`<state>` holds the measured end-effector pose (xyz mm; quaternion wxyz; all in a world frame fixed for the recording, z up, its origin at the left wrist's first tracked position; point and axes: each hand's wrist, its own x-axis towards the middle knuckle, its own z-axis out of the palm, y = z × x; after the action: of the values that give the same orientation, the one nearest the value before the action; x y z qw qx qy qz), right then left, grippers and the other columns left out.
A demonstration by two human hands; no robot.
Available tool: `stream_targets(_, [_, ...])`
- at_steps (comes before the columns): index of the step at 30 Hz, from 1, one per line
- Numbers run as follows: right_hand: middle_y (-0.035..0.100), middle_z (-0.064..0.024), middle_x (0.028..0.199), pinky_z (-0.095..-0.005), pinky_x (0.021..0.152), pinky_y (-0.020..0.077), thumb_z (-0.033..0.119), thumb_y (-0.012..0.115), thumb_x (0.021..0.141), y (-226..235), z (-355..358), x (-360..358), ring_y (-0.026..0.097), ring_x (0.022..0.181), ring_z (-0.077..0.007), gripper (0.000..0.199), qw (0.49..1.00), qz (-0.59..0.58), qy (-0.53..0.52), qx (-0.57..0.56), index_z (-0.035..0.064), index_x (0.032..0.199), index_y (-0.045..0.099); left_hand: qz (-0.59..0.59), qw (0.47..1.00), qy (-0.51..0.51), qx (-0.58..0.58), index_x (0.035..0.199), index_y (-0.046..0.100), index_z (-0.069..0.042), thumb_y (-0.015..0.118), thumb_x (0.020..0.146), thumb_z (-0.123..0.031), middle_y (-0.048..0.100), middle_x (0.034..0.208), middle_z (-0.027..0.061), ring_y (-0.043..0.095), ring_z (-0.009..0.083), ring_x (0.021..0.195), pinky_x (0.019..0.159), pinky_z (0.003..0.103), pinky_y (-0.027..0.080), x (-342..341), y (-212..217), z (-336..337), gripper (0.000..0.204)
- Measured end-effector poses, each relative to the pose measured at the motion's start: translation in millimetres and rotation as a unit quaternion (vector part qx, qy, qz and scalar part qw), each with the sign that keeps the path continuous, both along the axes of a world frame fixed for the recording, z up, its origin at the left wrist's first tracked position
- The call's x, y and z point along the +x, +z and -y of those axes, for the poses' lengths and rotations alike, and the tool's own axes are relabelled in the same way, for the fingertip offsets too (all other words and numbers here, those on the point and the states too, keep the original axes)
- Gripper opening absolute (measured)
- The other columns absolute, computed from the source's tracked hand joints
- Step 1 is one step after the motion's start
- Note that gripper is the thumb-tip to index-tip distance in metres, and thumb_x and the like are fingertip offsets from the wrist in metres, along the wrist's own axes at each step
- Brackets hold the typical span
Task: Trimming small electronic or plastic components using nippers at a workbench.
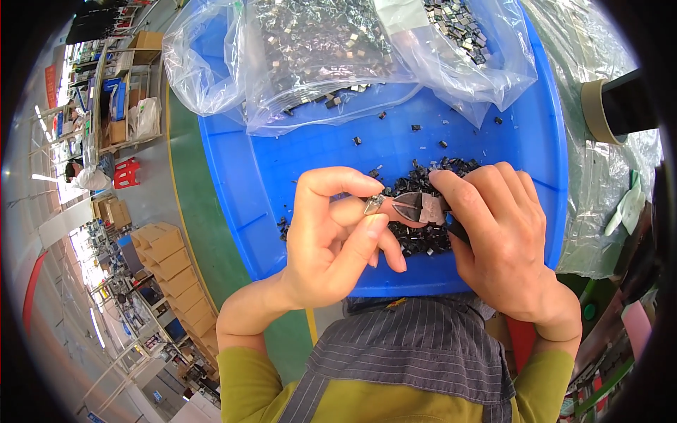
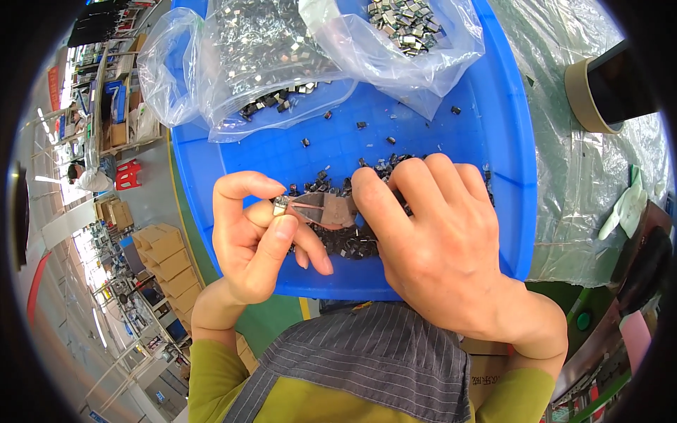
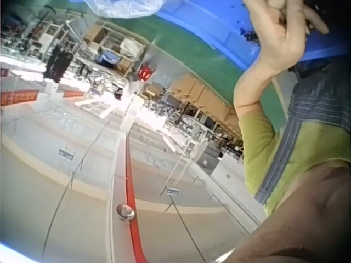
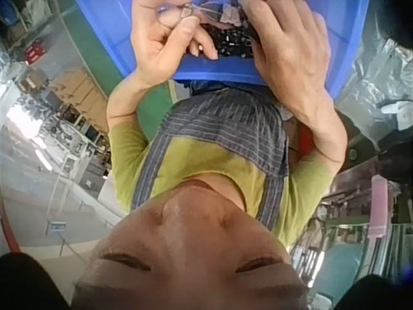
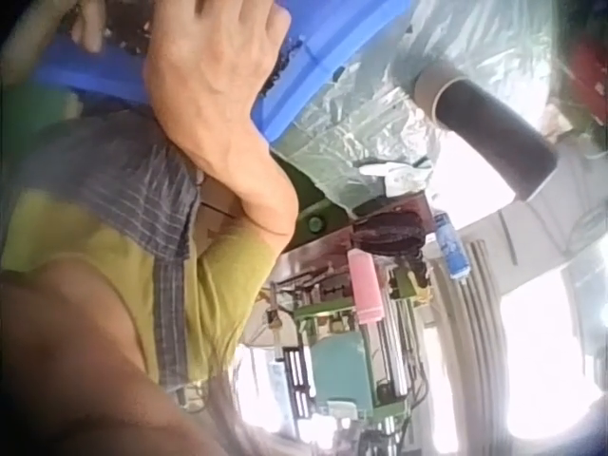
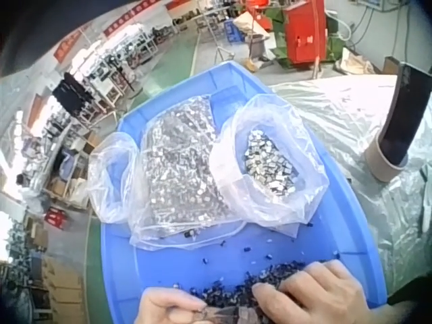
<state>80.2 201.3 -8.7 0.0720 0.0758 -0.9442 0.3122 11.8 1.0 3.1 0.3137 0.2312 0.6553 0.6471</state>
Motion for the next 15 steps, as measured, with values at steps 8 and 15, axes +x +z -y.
stream_targets(8, [0.051, -0.0071, 0.085, -0.0375, 0.067, 0.0391, -0.005, 0.068, 0.054, -0.1, -1.0, -1.0, 0.051, 0.077, -0.0264, 0.058, 1.0, -0.007, 0.007, 0.009, 0.0051, 0.11, 0.06, -0.067, 0.997, -0.033, -0.017, 0.12, 0.027, -0.002, 0.044, 0.094, 0.006, 0.063, 0.09, 0.0153, 0.064, 0.0133, 0.061, 0.047, 0.019, 0.042, -2.8, -2.8, 1.6, 0.032])
stream_targets(15, [0.048, -0.0057, 0.081, -0.036, 0.066, 0.038, 0.004, 0.065, 0.063, -6.1, 2.4, -1.1, 0.05, 0.074, -0.0237, 0.042, 0.999, -0.038, -0.008, 0.028, 0.0071, 0.105, 0.061, -0.105, 0.989, -0.06, -0.09, 0.119, 0.024, -0.005, 0.039, 0.097, 0.0, 0.067, 0.071, 0.0169, 0.06, 0.0141, 0.059, 0.054, 0.022, 0.045, -3.4, 2.8, -0.2, 0.027])
